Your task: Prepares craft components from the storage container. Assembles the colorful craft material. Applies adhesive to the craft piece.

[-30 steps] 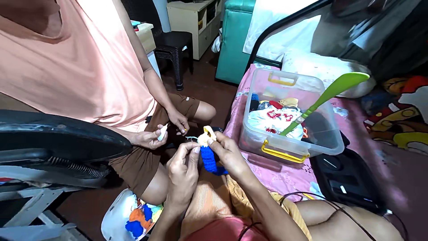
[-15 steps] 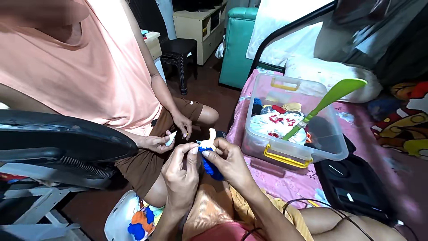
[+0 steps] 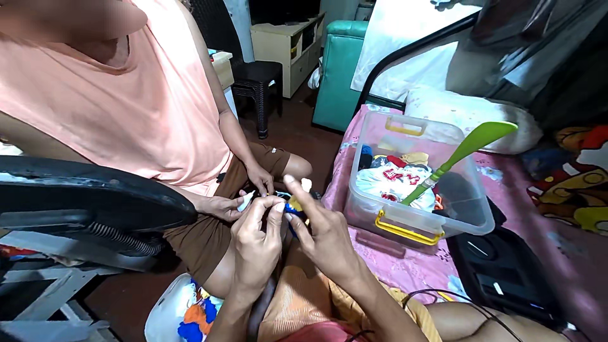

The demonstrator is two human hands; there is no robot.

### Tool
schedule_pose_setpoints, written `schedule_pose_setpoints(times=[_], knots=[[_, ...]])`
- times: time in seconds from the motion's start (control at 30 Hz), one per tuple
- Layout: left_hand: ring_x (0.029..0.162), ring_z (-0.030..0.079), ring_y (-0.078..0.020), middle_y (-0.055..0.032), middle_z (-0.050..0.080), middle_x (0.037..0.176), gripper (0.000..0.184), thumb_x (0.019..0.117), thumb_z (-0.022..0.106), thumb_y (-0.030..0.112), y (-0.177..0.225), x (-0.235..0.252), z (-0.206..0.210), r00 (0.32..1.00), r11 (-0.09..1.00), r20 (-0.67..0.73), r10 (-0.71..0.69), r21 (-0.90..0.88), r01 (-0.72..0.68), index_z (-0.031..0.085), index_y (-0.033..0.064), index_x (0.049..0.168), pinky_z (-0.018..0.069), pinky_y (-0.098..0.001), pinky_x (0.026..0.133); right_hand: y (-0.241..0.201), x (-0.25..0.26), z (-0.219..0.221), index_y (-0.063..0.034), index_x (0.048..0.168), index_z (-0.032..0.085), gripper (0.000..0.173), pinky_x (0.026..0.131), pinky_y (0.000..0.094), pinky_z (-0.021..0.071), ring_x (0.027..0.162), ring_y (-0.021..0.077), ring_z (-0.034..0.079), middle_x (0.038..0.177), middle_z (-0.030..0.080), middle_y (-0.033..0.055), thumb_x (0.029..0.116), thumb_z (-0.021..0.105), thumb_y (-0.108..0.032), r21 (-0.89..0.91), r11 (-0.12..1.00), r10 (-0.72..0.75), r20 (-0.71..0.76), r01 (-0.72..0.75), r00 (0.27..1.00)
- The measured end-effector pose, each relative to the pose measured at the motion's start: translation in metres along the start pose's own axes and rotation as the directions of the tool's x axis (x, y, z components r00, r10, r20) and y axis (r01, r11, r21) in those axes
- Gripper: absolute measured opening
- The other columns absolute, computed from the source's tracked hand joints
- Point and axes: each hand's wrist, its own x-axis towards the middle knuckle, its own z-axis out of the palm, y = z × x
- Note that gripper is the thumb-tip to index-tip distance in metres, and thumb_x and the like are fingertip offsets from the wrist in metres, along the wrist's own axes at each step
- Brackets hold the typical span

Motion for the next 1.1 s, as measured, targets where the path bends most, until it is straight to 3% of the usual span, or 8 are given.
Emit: schedule_pose_setpoints(times=[0.07, 0.27, 0.43, 0.67, 1.1], knots=[[0.087, 0.067, -0.0003, -0.0025, 0.072, 0.092, 0.016, 0.0997, 0.057, 0.008, -0.002, 0.002, -0.002, 1.000, 1.000, 0.025, 0.007, 0.012, -0.007, 0.069, -0.0025, 0.098, 0.0562, -0.0160, 0.081, 0.001, 0.004, -0.003, -0.0105, 0.127, 0.072, 0.031, 0.062, 0.0381, 0.0588, 0.075, 0.0181, 0.072, 0.095, 0.076, 0.0064, 0.0987, 0.060, -0.018, 0.000, 1.000, 0.030, 0.061, -0.030, 0.998], [0.083, 0.067, 0.0001, -0.0009, 0.071, 0.091, 0.015, 0.1003, 0.056, 0.008, -0.006, 0.001, -0.004, 1.000, 0.999, 0.006, -0.018, -0.032, 0.018, 0.068, -0.0025, 0.099, 0.0572, -0.0167, 0.077, -0.001, 0.004, 0.005, -0.0064, 0.108, 0.071, 0.020, 0.059, 0.0342, 0.0569, 0.070, 0.0133, 0.070, 0.085, 0.074, 0.0032, 0.0967, 0.063, -0.021, 0.027, 0.992, 0.124, 0.014, -0.124, 0.992], [0.075, 0.067, 0.0010, 0.0027, 0.071, 0.087, 0.013, 0.0995, 0.056, 0.006, -0.011, 0.001, -0.004, 0.995, 0.992, -0.042, -0.093, -0.090, 0.088, 0.066, -0.0023, 0.100, 0.0576, -0.0162, 0.070, -0.001, 0.007, 0.009, -0.0056, 0.110, 0.071, 0.021, 0.064, 0.0358, 0.0585, 0.076, 0.0154, 0.072, 0.086, 0.074, 0.0050, 0.0982, 0.059, -0.017, 0.048, 0.987, 0.147, 0.057, -0.150, 0.987], [0.069, 0.069, -0.0044, 0.0022, 0.071, 0.082, 0.009, 0.0970, 0.056, -0.002, -0.030, -0.005, 0.002, 0.936, 0.892, -0.104, -0.336, -0.354, 0.281, 0.064, -0.0019, 0.100, 0.0597, -0.0200, 0.063, 0.004, 0.010, 0.029, -0.0036, 0.114, 0.068, 0.023, 0.067, 0.0401, 0.0587, 0.075, 0.0186, 0.072, 0.085, 0.074, 0.0063, 0.0991, 0.059, -0.018, 0.043, 0.968, 0.242, 0.107, -0.247, 0.964], [0.066, 0.069, -0.0065, 0.0007, 0.072, 0.080, 0.008, 0.0977, 0.056, -0.001, -0.055, -0.019, 0.000, 0.888, 0.841, -0.181, -0.423, -0.442, 0.310, 0.064, -0.0012, 0.099, 0.0587, -0.0205, 0.058, 0.016, 0.008, 0.061, -0.0030, 0.107, 0.070, 0.016, 0.068, 0.0333, 0.0593, 0.077, 0.0135, 0.072, 0.087, 0.074, 0.0060, 0.0970, 0.060, -0.010, 0.138, 0.970, 0.190, 0.071, -0.199, 0.979]])
